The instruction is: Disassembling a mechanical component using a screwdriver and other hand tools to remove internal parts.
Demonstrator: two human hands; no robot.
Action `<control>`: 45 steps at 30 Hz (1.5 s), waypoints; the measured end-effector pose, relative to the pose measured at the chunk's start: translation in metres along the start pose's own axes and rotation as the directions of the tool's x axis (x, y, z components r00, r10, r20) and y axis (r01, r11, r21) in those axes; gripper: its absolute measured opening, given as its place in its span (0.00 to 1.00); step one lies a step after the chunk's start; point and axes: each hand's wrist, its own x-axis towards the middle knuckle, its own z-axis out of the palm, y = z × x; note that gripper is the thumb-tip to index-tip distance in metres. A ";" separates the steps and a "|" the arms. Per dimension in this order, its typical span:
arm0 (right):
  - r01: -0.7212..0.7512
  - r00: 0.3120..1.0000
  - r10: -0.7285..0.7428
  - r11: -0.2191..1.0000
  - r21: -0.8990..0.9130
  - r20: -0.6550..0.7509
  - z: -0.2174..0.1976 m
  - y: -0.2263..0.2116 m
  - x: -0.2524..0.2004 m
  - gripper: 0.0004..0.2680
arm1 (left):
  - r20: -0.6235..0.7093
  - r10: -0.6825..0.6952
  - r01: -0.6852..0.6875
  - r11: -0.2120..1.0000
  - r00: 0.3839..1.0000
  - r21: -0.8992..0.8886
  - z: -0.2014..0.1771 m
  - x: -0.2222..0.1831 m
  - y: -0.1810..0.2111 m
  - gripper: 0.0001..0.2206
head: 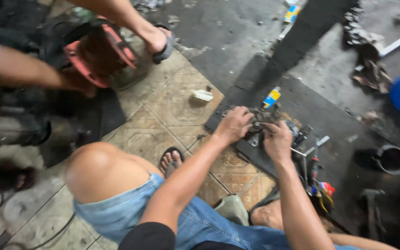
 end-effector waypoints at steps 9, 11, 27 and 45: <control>-0.203 0.971 0.197 0.978 0.036 0.138 -0.002 0.031 0.011 0.07 | 0.060 -0.084 0.081 0.995 0.995 0.061 -0.011 0.016 -0.022 0.19; -0.259 0.959 0.240 0.958 0.121 0.149 -0.006 0.039 0.013 0.08 | 0.016 -0.137 0.133 0.979 0.990 0.155 -0.047 0.032 -0.058 0.17; -0.611 0.746 0.630 0.776 -0.156 0.214 -0.063 0.087 0.041 0.12 | -0.057 -0.834 0.796 0.502 0.550 0.337 -0.388 -0.131 -0.227 0.18; -0.275 0.955 0.265 0.960 0.056 0.135 -0.038 0.029 0.050 0.12 | 0.309 -0.822 0.780 0.559 0.479 0.280 -0.397 -0.109 -0.165 0.23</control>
